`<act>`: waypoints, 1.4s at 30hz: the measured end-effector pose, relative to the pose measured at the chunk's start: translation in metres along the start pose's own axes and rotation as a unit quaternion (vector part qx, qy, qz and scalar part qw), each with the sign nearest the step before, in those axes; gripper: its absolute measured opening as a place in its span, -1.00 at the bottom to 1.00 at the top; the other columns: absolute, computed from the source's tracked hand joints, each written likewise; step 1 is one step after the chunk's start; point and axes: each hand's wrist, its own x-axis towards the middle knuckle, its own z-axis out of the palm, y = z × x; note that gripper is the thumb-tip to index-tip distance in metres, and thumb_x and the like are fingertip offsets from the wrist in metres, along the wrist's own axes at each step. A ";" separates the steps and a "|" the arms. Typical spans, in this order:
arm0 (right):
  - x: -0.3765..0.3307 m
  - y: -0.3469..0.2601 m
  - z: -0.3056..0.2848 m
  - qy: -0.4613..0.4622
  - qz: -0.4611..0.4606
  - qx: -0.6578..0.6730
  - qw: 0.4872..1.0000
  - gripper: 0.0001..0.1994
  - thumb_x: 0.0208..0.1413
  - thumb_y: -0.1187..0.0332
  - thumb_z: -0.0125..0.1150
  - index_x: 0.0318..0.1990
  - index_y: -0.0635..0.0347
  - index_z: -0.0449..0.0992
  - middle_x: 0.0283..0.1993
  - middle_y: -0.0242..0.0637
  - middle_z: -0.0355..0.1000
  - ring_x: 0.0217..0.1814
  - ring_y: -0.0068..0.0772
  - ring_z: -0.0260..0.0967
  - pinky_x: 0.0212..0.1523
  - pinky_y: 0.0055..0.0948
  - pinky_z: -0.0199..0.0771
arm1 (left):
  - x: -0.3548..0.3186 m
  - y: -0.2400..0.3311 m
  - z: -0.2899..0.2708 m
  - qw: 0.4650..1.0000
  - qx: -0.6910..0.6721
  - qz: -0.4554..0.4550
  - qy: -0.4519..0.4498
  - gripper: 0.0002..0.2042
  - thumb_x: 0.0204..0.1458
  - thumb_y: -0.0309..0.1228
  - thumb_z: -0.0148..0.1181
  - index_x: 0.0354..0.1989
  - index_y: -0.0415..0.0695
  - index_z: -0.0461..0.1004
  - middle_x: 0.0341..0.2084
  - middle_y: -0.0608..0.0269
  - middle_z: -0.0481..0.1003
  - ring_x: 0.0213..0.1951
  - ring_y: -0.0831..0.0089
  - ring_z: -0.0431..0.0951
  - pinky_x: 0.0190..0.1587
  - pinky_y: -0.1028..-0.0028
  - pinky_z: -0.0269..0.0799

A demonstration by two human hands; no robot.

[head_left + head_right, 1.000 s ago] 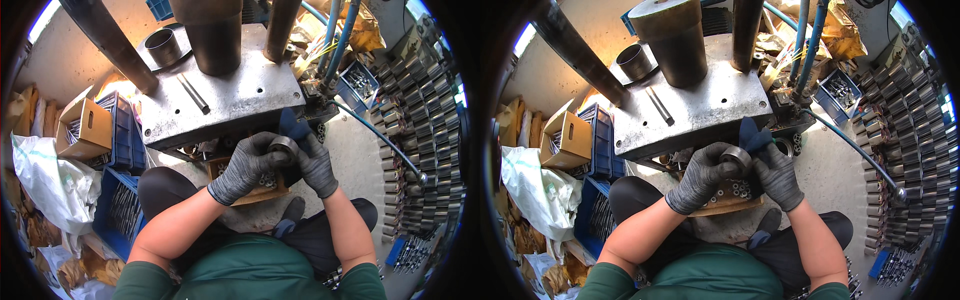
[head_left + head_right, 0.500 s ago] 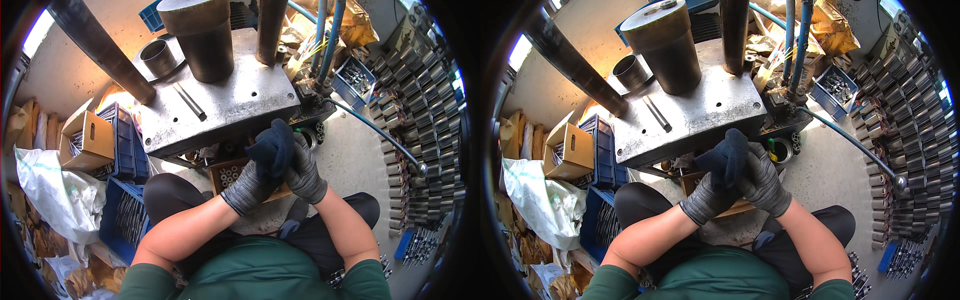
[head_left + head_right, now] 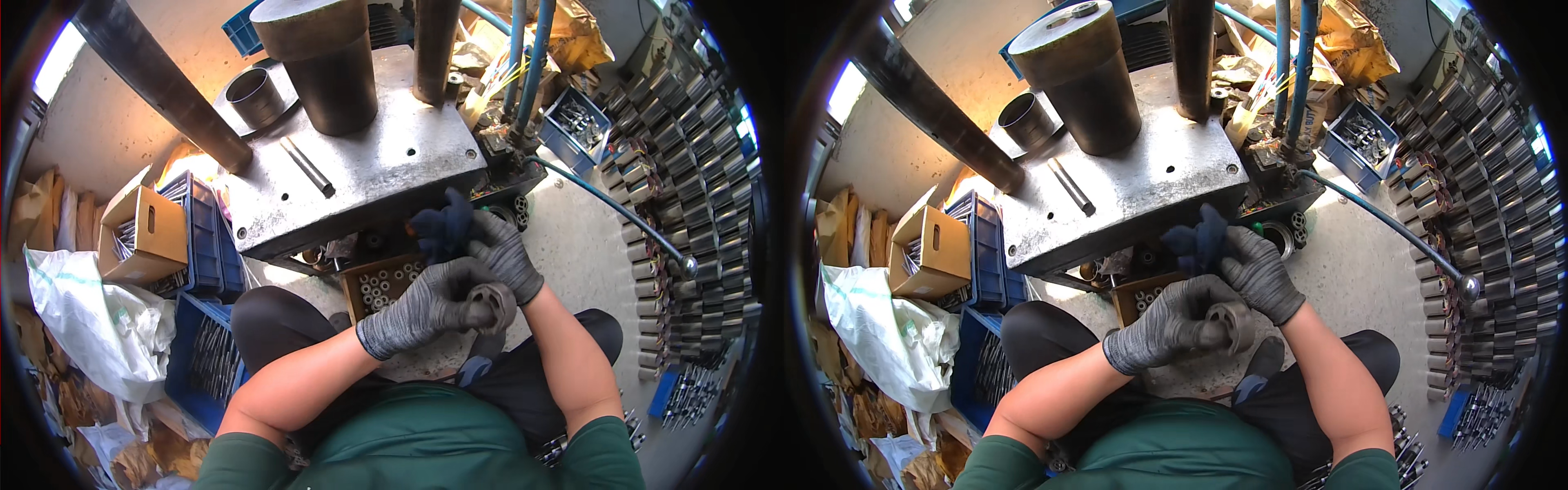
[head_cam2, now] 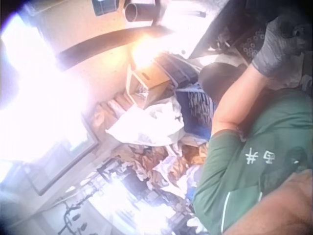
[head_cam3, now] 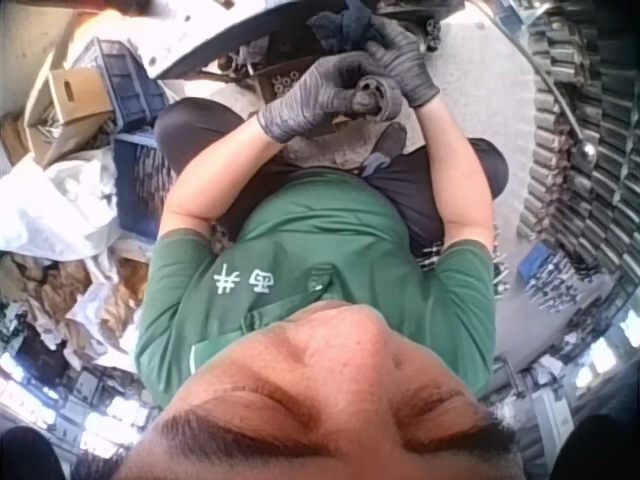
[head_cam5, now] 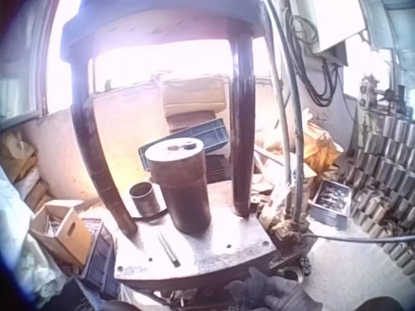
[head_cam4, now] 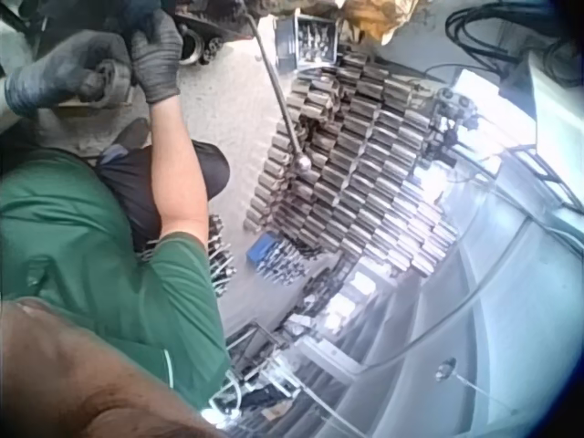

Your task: Assembling and pressing metal components using a manual press station.

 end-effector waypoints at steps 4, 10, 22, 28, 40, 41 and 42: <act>0.011 -0.030 0.010 0.041 0.048 -0.020 0.998 -0.52 0.23 0.40 0.30 0.29 0.25 0.39 0.18 -0.25 0.49 0.19 -0.39 0.46 0.21 -0.35 0.48 | -0.013 0.007 -0.001 0.993 -0.063 0.093 -0.046 -0.40 -0.17 -0.10 0.61 -0.02 -0.16 0.49 -0.10 0.28 0.51 -0.05 0.52 0.51 0.04 0.44 0.46; -0.014 -0.069 0.014 -0.020 0.064 0.113 0.991 -0.36 0.14 0.10 0.44 0.31 0.19 0.40 0.17 -0.30 0.49 0.19 -0.43 0.44 0.20 -0.38 0.46 | -0.003 0.007 -0.016 0.947 0.220 0.169 0.163 -0.58 -0.03 -0.47 0.48 -0.01 -0.20 0.44 -0.16 0.16 0.54 -0.04 0.43 0.54 0.10 0.38 0.46; -0.021 -0.046 0.028 0.024 0.062 0.070 0.995 -0.44 0.26 0.24 0.32 0.35 0.22 0.34 0.21 -0.32 0.47 0.20 -0.45 0.41 0.23 -0.36 0.40 | -0.005 -0.006 -0.022 0.976 0.056 0.173 0.122 -0.59 -0.04 -0.46 0.49 -0.05 -0.19 0.44 -0.18 0.26 0.53 -0.07 0.52 0.52 0.07 0.41 0.48; -0.007 -0.030 -0.011 0.032 0.016 -0.179 0.983 -0.52 0.06 0.34 0.37 0.14 0.26 0.46 0.07 -0.21 0.52 0.11 -0.37 0.48 0.13 -0.32 0.52 | -0.009 0.011 -0.022 0.958 0.092 0.240 0.130 -0.62 -0.03 -0.48 0.47 -0.05 -0.16 0.46 -0.16 0.25 0.53 -0.09 0.52 0.52 0.04 0.41 0.47; -0.024 -0.056 0.045 0.101 0.048 -0.094 0.989 -0.43 0.24 0.05 0.32 0.22 0.31 0.40 0.15 -0.20 0.38 0.17 -0.41 0.34 0.27 -0.35 0.32 | 0.015 -0.027 -0.015 0.927 0.170 0.213 0.258 -0.65 0.11 -0.58 0.27 0.08 -0.21 0.43 -0.09 0.14 0.55 -0.02 0.34 0.57 0.09 0.37 0.49; -0.025 -0.051 0.046 0.115 0.053 -0.124 0.984 -0.38 0.23 0.01 0.33 0.24 0.31 0.38 0.15 -0.19 0.40 0.19 -0.41 0.33 0.30 -0.35 0.29 | 0.015 -0.026 -0.012 0.921 0.200 0.204 0.267 -0.63 0.09 -0.55 0.32 0.09 -0.20 0.43 -0.07 0.18 0.55 -0.02 0.38 0.57 0.07 0.38 0.51; -0.025 -0.048 0.048 0.122 0.053 -0.127 0.983 -0.38 0.23 0.01 0.33 0.24 0.31 0.38 0.15 -0.19 0.40 0.19 -0.41 0.33 0.30 -0.35 0.29 | 0.015 -0.025 -0.011 0.914 0.230 0.194 0.274 -0.59 0.07 -0.53 0.37 0.10 -0.19 0.44 -0.05 0.23 0.55 -0.02 0.42 0.57 0.04 0.40 0.52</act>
